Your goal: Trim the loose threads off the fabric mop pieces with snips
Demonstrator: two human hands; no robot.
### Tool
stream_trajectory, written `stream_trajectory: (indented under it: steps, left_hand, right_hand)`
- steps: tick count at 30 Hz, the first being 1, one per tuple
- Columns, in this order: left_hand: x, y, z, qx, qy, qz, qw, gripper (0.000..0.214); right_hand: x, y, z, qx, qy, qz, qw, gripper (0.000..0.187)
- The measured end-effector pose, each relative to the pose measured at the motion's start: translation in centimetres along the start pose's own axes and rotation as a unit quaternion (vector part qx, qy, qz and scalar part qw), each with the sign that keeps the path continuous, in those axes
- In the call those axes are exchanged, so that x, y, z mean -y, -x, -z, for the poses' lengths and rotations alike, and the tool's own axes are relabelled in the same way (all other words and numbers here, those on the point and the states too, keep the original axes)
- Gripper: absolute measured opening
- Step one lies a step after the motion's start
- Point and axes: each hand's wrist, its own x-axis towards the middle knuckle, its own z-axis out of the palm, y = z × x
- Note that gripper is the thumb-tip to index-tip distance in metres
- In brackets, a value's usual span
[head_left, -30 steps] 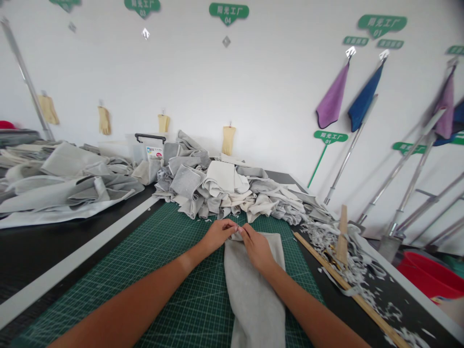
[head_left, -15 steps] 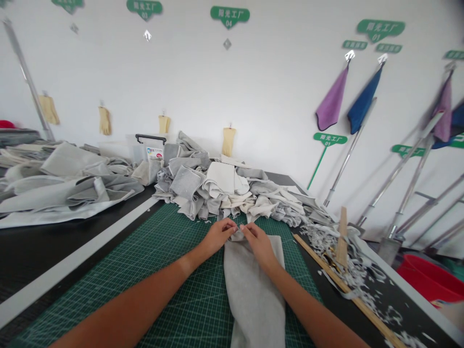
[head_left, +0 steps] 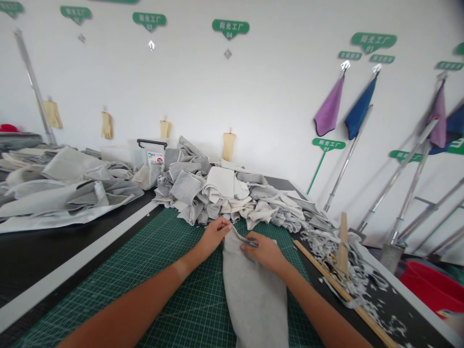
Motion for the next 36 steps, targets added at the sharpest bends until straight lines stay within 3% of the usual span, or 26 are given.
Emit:
stream_trajectory:
  steps: [5, 8, 13, 17, 23, 30, 32, 36]
  left_hand:
    - [-0.5, -0.3, 0.7, 0.007, 0.006, 0.017, 1.000, 0.034]
    - [-0.8, -0.4, 1.4, 0.010, -0.001, 0.024, 1.000, 0.036]
    - [-1.1, -0.7, 3.3, 0.039, -0.029, 0.089, 0.995, 0.037]
    - [-1.7, -0.6, 5.1, 0.121, -0.077, 0.154, 0.978, 0.033]
    - [-3.5, 0.0, 7.1, 0.276, -0.143, 0.203, 0.928, 0.019]
    - [-4.8, 0.3, 9.9, 0.387, -0.211, 0.254, 0.861, 0.013]
    - [-4.7, 0.2, 11.0, 0.374, -0.250, 0.284, 0.847, 0.013]
    - [-4.5, -0.2, 13.0, 0.302, -0.309, 0.305, 0.849, 0.009]
  right_hand:
    - [-0.7, -0.2, 0.6, -0.030, 0.109, -0.015, 0.993, 0.019]
    - [-1.6, -0.7, 1.6, -0.012, 0.113, -0.042, 0.993, 0.022]
    - [-3.4, -1.3, 3.8, 0.030, 0.093, -0.058, 0.993, 0.025]
    - [-4.6, -1.5, 4.9, 0.071, 0.052, -0.058, 0.994, 0.030]
    - [-5.7, -1.6, 4.8, 0.115, -0.019, -0.063, 0.991, 0.041]
    - [-5.1, -1.4, 5.3, 0.155, -0.061, -0.007, 0.986, 0.044]
    - [-4.8, -1.2, 5.4, 0.182, -0.093, -0.027, 0.978, 0.044]
    - [-4.1, -0.7, 4.9, 0.228, -0.238, -0.080, 0.941, 0.042]
